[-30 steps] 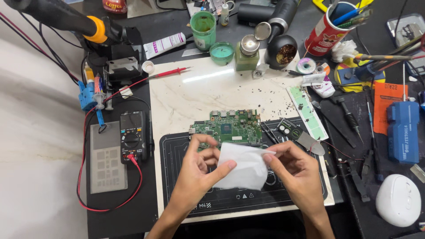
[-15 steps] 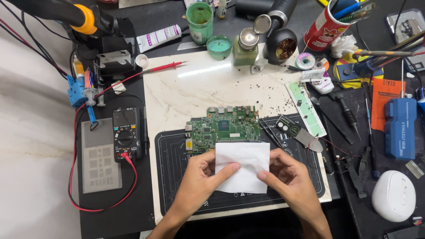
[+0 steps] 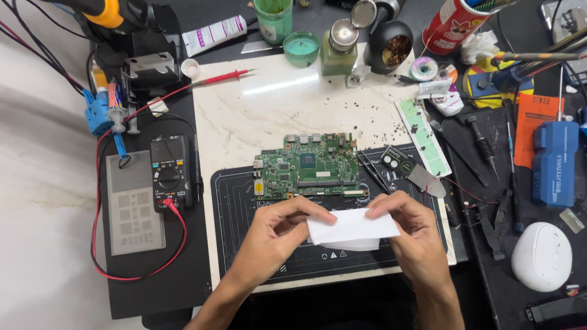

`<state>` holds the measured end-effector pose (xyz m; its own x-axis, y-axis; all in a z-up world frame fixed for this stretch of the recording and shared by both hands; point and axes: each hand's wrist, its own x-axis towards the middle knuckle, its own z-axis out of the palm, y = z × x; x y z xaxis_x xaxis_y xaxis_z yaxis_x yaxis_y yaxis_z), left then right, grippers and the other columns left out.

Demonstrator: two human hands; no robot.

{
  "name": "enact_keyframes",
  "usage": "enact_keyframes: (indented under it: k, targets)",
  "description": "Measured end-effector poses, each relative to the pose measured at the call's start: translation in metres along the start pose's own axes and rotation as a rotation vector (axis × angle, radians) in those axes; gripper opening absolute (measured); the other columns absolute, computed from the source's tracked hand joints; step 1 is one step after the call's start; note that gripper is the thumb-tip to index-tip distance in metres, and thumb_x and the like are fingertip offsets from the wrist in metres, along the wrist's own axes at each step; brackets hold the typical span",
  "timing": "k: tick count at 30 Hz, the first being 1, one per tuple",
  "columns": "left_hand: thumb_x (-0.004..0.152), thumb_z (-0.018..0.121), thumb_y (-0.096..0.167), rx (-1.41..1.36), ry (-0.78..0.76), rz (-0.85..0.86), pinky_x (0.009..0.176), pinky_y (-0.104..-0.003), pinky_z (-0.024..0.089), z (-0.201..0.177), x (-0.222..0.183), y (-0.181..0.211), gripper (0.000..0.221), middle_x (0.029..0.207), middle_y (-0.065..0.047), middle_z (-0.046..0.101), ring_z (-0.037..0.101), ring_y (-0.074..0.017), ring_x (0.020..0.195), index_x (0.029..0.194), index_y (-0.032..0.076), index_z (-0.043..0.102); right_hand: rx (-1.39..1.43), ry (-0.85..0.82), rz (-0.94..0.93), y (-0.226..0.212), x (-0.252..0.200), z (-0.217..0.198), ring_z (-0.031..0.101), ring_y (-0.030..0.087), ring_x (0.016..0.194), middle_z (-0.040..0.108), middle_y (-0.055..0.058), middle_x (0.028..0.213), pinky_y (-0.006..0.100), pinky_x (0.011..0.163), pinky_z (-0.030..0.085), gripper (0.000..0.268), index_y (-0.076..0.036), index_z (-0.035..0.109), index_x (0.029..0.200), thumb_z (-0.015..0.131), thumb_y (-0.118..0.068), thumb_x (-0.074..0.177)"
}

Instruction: The person uses a heat gun and tweezers to heat and remove components from a motherboard, then cleans the board with a cloth.

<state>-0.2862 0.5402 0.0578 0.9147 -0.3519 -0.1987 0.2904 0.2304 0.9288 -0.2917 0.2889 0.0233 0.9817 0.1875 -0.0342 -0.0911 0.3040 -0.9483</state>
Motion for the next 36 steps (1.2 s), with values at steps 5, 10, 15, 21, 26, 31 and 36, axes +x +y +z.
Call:
enact_keyframes:
  k: [5, 10, 15, 21, 26, 31, 36]
  targets:
    - [0.092, 0.049, -0.009, 0.021, 0.000, 0.009, 0.087, -0.027, 0.054, -0.004, 0.001, 0.001, 0.030, 0.103, -0.009, 0.075, 0.067, -0.0120, 0.094, 0.106, -0.002, 0.075, -0.121, -0.016, -0.022, -0.004, -0.007, -0.003, 0.062, 0.015, 0.085, 0.067, 0.016, 0.100, 0.025, 0.074, 0.050, 0.026, 0.005, 0.073, 0.090, 0.049, 0.014, 0.085]
    - [0.095, 0.050, -0.006, 0.007, 0.001, -0.015, 0.083, -0.027, 0.054, -0.004, 0.002, 0.003, 0.027, 0.100, -0.009, 0.075, 0.067, -0.0123, 0.089, 0.105, -0.003, 0.075, -0.260, 0.015, -0.032, -0.010, -0.005, 0.000, 0.064, 0.014, 0.081, 0.069, 0.015, 0.099, 0.025, 0.070, 0.052, 0.028, 0.004, 0.074, 0.083, 0.049, 0.016, 0.082]
    - [0.097, 0.050, -0.006, -0.019, -0.001, 0.007, 0.085, -0.027, 0.055, -0.005, 0.001, 0.004, 0.025, 0.101, -0.009, 0.075, 0.068, -0.0125, 0.091, 0.105, -0.003, 0.074, -0.313, -0.001, -0.055, -0.015, -0.005, 0.005, 0.063, 0.012, 0.084, 0.067, 0.014, 0.103, 0.024, 0.072, 0.050, 0.028, 0.003, 0.074, 0.083, 0.049, 0.015, 0.083]
    - [0.096, 0.048, -0.003, -0.018, 0.015, 0.073, 0.090, -0.026, 0.053, -0.004, 0.001, 0.004, 0.029, 0.106, -0.010, 0.075, 0.068, -0.0125, 0.098, 0.109, -0.003, 0.074, -0.349, -0.014, -0.050, -0.019, -0.005, 0.008, 0.062, 0.012, 0.086, 0.064, 0.013, 0.105, 0.023, 0.074, 0.049, 0.026, 0.003, 0.075, 0.084, 0.051, 0.014, 0.085]
    - [0.097, 0.058, 0.003, -0.030, 0.014, 0.102, 0.092, -0.029, 0.056, 0.000, 0.000, 0.011, 0.027, 0.112, -0.012, 0.073, 0.069, -0.0142, 0.105, 0.122, -0.002, 0.068, -0.352, -0.017, -0.058, -0.022, -0.004, 0.010, 0.062, 0.012, 0.088, 0.064, 0.012, 0.106, 0.022, 0.075, 0.049, 0.025, 0.002, 0.075, 0.085, 0.052, 0.013, 0.087]
    - [0.090, 0.074, 0.003, 0.028, 0.059, 0.063, 0.087, -0.028, 0.060, 0.004, 0.001, 0.014, 0.036, 0.108, -0.012, 0.073, 0.072, -0.0154, 0.103, 0.124, -0.003, 0.064, -0.372, -0.019, -0.048, -0.023, -0.004, 0.012, 0.062, 0.011, 0.086, 0.064, 0.012, 0.106, 0.022, 0.073, 0.048, 0.025, 0.002, 0.076, 0.085, 0.053, 0.012, 0.088]
    - [0.091, 0.075, 0.003, 0.008, 0.078, 0.049, 0.083, -0.029, 0.059, 0.003, 0.001, 0.015, 0.035, 0.104, -0.013, 0.073, 0.070, -0.0154, 0.098, 0.125, -0.003, 0.065, -0.378, -0.010, -0.034, -0.022, -0.003, 0.013, 0.061, 0.010, 0.084, 0.065, 0.011, 0.105, 0.022, 0.070, 0.048, 0.025, 0.002, 0.075, 0.084, 0.052, 0.011, 0.088]
